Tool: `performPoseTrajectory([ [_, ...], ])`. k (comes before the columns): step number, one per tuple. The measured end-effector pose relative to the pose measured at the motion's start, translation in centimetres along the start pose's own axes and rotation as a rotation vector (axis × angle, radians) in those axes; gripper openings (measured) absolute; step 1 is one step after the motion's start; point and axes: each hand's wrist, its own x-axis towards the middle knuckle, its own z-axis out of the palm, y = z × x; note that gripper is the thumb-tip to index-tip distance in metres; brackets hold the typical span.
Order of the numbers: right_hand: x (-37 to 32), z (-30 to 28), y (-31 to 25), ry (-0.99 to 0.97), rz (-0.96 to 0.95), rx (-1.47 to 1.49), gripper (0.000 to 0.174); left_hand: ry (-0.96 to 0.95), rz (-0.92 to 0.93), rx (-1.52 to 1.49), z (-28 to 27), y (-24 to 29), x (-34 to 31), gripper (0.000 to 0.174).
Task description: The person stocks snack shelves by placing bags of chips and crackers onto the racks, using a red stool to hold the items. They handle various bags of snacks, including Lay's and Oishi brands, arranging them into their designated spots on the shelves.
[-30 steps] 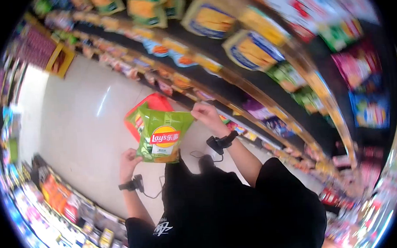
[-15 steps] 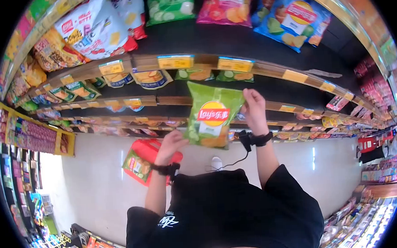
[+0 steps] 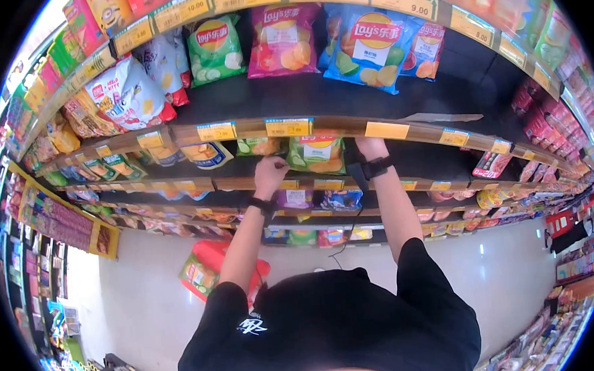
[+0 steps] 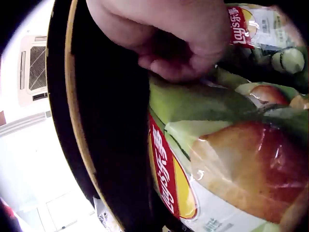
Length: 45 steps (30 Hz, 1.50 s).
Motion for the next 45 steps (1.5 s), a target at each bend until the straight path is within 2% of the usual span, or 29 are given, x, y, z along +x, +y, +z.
performPoseTrajectory([
  [8, 2.2, -1.5, 2.9, -0.015, 0.015, -0.213, 0.006, -0.14, -0.095, 0.17, 1.2, -0.6, 1.4, 0.016],
  [10, 2.2, -1.9, 3.0, -0.015, 0.017, -0.228, 0.006, -0.235, 0.083, 0.173, 0.2, -0.4, 1.4, 0.016],
  [12, 2.2, -2.5, 3.1, -0.012, 0.023, -0.236, 0.005, -0.288, 0.032, 0.17, -0.4, -0.3, 1.6, 0.015],
  [14, 1.8, -2.9, 2.5, -0.003, 0.027, -0.253, 0.005, -0.402, 0.136, 0.15, -0.8, -0.8, 1.9, 0.016],
  [16, 1.0, -2.8, 1.5, 0.016, 0.044, -0.263, 0.005, -0.433, 0.08, 0.111, -1.4, -0.8, 1.7, 0.018],
  [18, -0.8, -2.0, 0.2, 0.049, 0.066, -0.248, 0.005, -0.346, 0.091, 0.003, -2.1, -0.6, 0.8, 0.02],
  [19, -2.3, -1.4, -0.5, 0.067, 0.048, -0.225, 0.005, -0.24, 0.136, -0.086, -2.3, -1.1, 0.0, 0.021],
  [21, -6.1, 0.6, -2.2, 0.043, -0.036, -0.176, 0.01, -0.133, 0.076, -0.255, -3.5, -2.0, -2.6, 0.021],
  [22, -8.9, 3.3, -2.8, 0.134, -0.078, -0.332, 0.017, -0.034, 0.048, -0.397, -4.5, -2.2, -4.3, 0.022],
  [23, -10.9, 3.9, -0.7, 0.024, -0.233, -0.339, 0.018, -0.121, -0.181, -0.519, -6.2, -2.3, -6.6, 0.022],
  [24, -14.0, 4.7, 0.9, -0.016, 0.052, -0.22, 0.015, -0.191, -0.281, -0.566, -7.4, -3.6, -8.6, 0.024],
  [25, -16.5, 5.9, 2.9, -0.151, 0.175, -0.257, 0.012, -0.253, -0.332, -0.62, -7.3, -7.2, -11.1, 0.025],
  [26, -18.7, 6.8, 4.5, -0.277, 0.306, -0.289, 0.01, -0.213, -0.403, -0.588, -8.0, -9.1, -14.0, 0.026],
  [27, -20.2, 7.7, 5.3, -0.313, 0.343, -0.298, 0.01, -0.263, -0.505, -0.485, -8.7, -12.2, -16.7, 0.027],
  [28, -21.4, 9.0, 6.2, -0.35, 0.45, -0.286, 0.011, -0.183, -0.506, -0.501, -8.1, -16.2, -20.1, 0.025],
  [30, -22.8, 11.7, 8.6, -0.437, 0.585, -0.275, 0.012, -0.044, -0.812, -0.435, -10.2, -20.1, -26.0, 0.024],
  [31, -23.1, 12.3, 9.7, -0.464, 0.628, -0.294, 0.012, -0.008, -0.857, -0.447, -11.2, -22.1, -28.7, 0.024],
  [32, -23.5, 12.9, 10.9, -0.492, 0.672, -0.32, 0.012, 0.126, -0.934, -0.481, -11.8, -24.1, -31.6, 0.024],
  [33, -24.1, 14.2, 11.9, -0.514, 0.716, -0.368, 0.011, 0.264, -1.008, -0.514, -12.3, -25.3, -33.9, 0.025],
  [34, -24.6, 15.6, 13.0, -0.566, 0.747, -0.388, 0.011, 0.305, -1.054, -0.531, -13.6, -25.4, -35.2, 0.025],
  [36, -25.8, 18.1, 15.4, -0.655, 0.895, -0.496, 0.01, 0.422, -1.314, -0.539, -17.2, -24.8, -37.1, 0.025],
  [38, -27.2, 20.4, 19.4, -0.785, 0.906, -0.593, 0.011, 0.501, -1.385, -0.604, -18.1, -27.4, -39.8, 0.026],
  [40, -29.3, 23.1, 23.4, -0.876, 1.016, -0.672, 0.011, 0.551, -1.425, -0.545, -17.9, -31.0, -42.0, 0.027],
  [41, -30.4, 24.2, 26.0, -0.98, 0.976, -0.712, 0.011, 0.581, -1.45, -0.569, -17.5, -33.1, -43.0, 0.027],
  [43, -33.4, 28.0, 30.5, -1.091, 1.012, -0.761, 0.012, 0.44, -1.501, -0.313, -15.0, -37.4, -45.4, 0.029],
  [45, -36.2, 30.2, 36.7, -1.194, 1.067, -0.794, 0.013, 0.46, -1.547, -0.301, -8.7, -42.8, -48.6, 0.031],
])
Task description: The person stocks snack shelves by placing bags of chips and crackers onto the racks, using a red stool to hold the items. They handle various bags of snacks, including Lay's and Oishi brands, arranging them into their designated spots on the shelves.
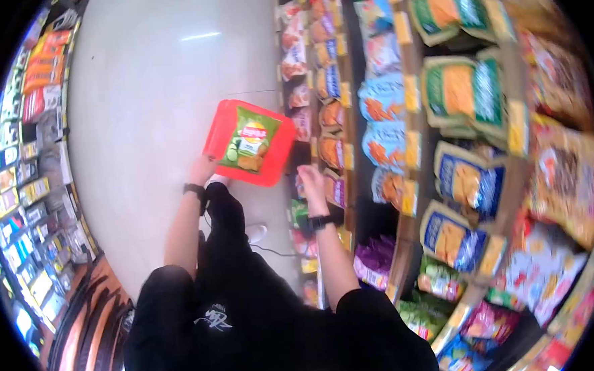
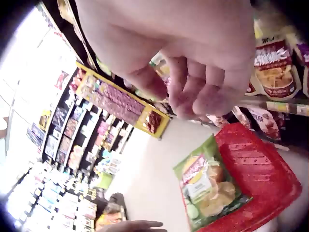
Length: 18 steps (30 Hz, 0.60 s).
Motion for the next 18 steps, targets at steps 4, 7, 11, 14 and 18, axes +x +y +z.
performPoseTrajectory([
  [4, 12.0, 3.9, 4.0, 0.005, -0.387, -0.494, 0.026, -0.084, -0.147, -0.063, 2.9, -2.4, 3.2, 0.036],
  [7, 16.9, 6.0, 4.4, -0.02, -0.439, -0.502, 0.039, -0.178, -0.179, -0.102, 2.6, -1.4, 2.7, 0.041],
  [11, 19.7, 9.7, 4.6, -0.039, -0.648, -0.593, 0.038, -0.289, 0.034, 0.098, 0.4, 2.3, 1.6, 0.057],
  [14, 18.7, 10.8, 3.9, -0.058, -0.404, -0.639, 0.033, -0.391, 0.029, 0.015, 0.6, 2.8, 1.8, 0.064],
  [18, 16.4, 8.3, 6.3, 0.055, -0.272, -0.814, 0.034, -0.603, 0.014, 0.067, -0.6, 3.8, 2.1, 0.062],
])
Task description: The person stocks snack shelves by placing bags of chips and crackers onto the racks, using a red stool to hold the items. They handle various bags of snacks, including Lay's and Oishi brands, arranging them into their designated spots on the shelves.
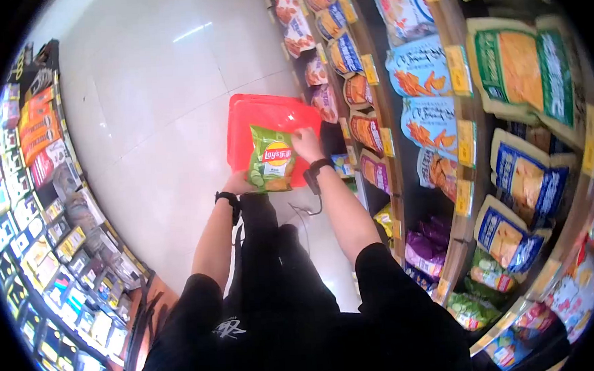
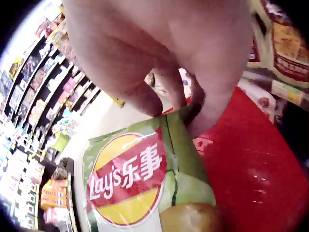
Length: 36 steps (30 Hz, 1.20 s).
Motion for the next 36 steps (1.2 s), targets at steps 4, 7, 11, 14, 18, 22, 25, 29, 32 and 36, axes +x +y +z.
performPoseTrajectory([
  [4, -7.1, -5.2, 2.2, -0.149, 0.105, 0.315, 0.037, -0.19, 0.077, 0.021, -0.7, 0.7, -1.9, 0.046],
  [7, -13.8, -7.8, 4.5, -0.145, 0.169, 0.64, 0.038, -0.246, 0.216, 0.18, -0.1, 0.6, -2.9, 0.044],
  [11, -23.2, -12.8, 3.0, -0.108, 0.231, 0.938, 0.038, -0.322, 0.301, 0.328, 1.0, 6.3, -8.3, 0.04],
  [14, -29.4, -17.0, 3.8, 0.046, 0.155, 0.846, 0.03, -0.38, 0.396, 0.472, 3.6, 13.4, -14.4, 0.035],
  [18, -39.6, -22.3, 4.2, 0.374, 0.04, 0.864, 0.02, -0.589, 0.349, 0.09, 9.8, 16.8, -18.9, 0.038],
  [22, -50.1, -26.2, 9.1, 0.636, 0.096, 1.053, 0.015, -0.73, 0.456, 0.222, 20.3, 21.6, -22.1, 0.04],
  [25, -57.6, -28.6, 9.6, 1.031, -0.033, 0.862, 0.009, -0.823, 0.593, 0.41, 27.0, 25.8, -25.9, 0.038],
  [29, -67.1, -28.5, 12.8, 1.465, 0.114, 0.811, 0.005, -0.984, 0.798, 0.437, 37.6, 26.1, -28.0, 0.034],
  [32, -72.9, -28.7, 14.8, 1.589, 0.26, 0.805, 0.004, -0.956, 1.021, 0.703, 44.2, 27.8, -31.6, 0.036],
  [36, -77.4, -31.4, 17.9, 1.749, 0.208, 0.601, 0.007, -0.913, 1.115, 0.784, 52.1, 28.0, -31.1, 0.035],
])
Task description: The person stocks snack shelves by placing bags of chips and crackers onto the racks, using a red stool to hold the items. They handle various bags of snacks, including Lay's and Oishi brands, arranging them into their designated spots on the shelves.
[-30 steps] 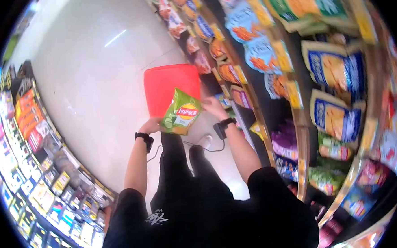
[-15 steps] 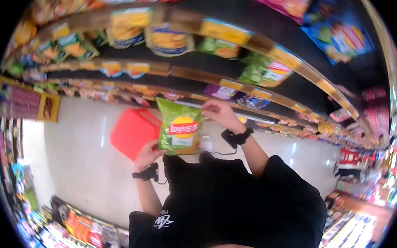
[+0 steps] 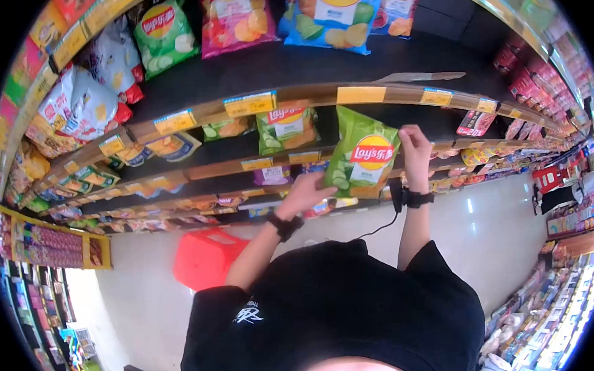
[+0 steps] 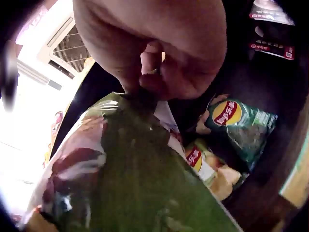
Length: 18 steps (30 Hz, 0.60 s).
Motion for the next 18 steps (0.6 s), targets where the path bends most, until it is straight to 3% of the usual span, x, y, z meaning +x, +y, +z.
performPoseTrajectory([
  [2, 2.8, -0.6, 1.4, 0.039, 0.019, 0.059, 0.009, 0.225, 0.186, 0.185, 0.4, 0.5, 2.9, 0.031],
  [3, 4.4, -0.7, 2.4, 0.04, 0.013, 0.072, 0.009, 0.229, 0.188, 0.199, 0.4, 0.7, 4.3, 0.031],
  [5, 7.0, -0.5, 4.1, 0.016, 0.195, 0.105, 0.009, 0.291, -0.031, -0.119, 0.1, 1.1, 6.4, 0.028],
  [6, 8.1, 0.1, 5.3, 0.012, 0.196, 0.117, 0.009, 0.21, -0.19, -0.345, -0.6, 2.7, 6.5, 0.034],
  [7, 9.4, 0.9, 6.6, 0.06, 0.08, 0.265, 0.011, 0.218, -0.19, -0.334, -0.4, 3.2, 6.7, 0.034],
  [9, 11.7, 2.2, 9.8, 0.113, -0.047, 0.424, 0.014, 0.315, -0.098, -0.859, 0.2, 4.2, 7.7, 0.048],
  [10, 12.7, 2.8, 11.9, 0.084, -0.025, 0.371, 0.017, 0.311, -0.116, -0.822, 0.2, 5.4, 7.8, 0.059],
  [11, 13.5, 3.0, 12.8, 0.058, -0.004, 0.316, 0.02, 0.311, -0.107, -0.813, 0.7, 5.4, 8.0, 0.059],
  [12, 12.8, 3.2, 10.4, 0.002, -0.108, 0.038, 0.025, 0.323, -0.008, -0.867, 1.3, 5.1, 8.3, 0.061],
  [13, 13.3, 3.2, 10.5, 0.006, -0.112, 0.042, 0.025, 0.334, 0.088, -0.922, 1.5, 5.2, 8.4, 0.063],
  [15, 13.7, 3.5, 11.0, -0.282, 0.081, -0.367, 0.032, 0.284, 0.069, -0.937, 1.7, 5.0, 8.7, 0.063],
  [16, 13.5, 4.5, 12.3, -0.173, 0.049, -0.135, 0.036, 0.265, 0.117, -0.858, 1.8, 4.6, 9.1, 0.061],
  [17, 13.8, 4.9, 13.4, -0.171, 0.044, -0.132, 0.036, 0.246, 0.166, -0.779, 1.9, 4.1, 9.5, 0.059],
  [18, 13.9, 5.4, 14.7, -0.111, -0.101, -0.326, 0.036, 0.246, 0.167, -0.777, 1.8, 4.5, 9.6, 0.059],
])
